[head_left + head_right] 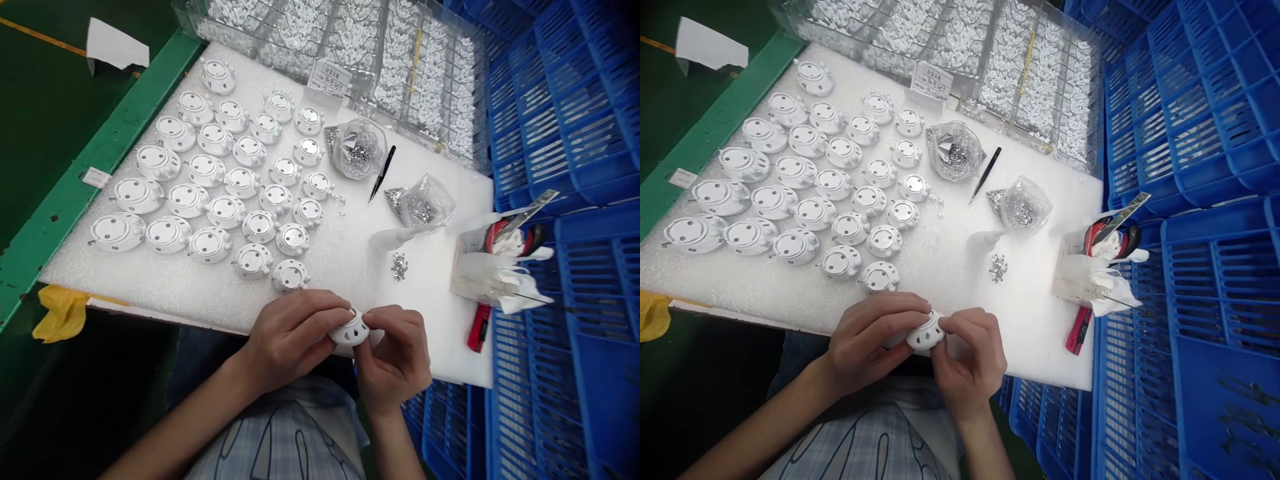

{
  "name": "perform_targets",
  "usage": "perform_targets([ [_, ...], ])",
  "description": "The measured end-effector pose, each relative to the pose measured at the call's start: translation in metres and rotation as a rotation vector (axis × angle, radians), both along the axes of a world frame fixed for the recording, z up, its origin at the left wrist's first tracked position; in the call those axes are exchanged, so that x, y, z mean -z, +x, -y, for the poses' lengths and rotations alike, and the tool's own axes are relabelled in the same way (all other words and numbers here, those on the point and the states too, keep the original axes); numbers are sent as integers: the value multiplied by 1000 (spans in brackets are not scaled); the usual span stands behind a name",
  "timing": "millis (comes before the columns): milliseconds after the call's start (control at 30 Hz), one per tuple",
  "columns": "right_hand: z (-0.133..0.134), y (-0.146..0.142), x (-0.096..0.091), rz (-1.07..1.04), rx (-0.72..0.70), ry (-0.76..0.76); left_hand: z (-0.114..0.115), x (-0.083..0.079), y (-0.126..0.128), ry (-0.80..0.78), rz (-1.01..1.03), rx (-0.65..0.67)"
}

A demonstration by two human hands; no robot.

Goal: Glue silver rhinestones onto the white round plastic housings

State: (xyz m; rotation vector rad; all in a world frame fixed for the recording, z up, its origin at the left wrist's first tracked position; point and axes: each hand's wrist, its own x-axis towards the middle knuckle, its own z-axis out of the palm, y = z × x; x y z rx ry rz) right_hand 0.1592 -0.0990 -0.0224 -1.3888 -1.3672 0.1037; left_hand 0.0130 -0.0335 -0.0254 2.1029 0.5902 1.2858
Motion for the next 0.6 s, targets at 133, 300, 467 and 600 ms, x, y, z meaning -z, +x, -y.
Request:
perform_targets([
  [133,3,-1,5,-6,-21,58,1,1,1,-11,-13,-20],
  [300,9,1,6,-20,-77,30,0,-1,-2,-67,20,-32],
  [467,13,-3,12,106,-109,-56,0,-7,-6,-159,85,-71],
  [600,9,1,12,196,-16,55,0,-7,-9,-166,139,-111],
])
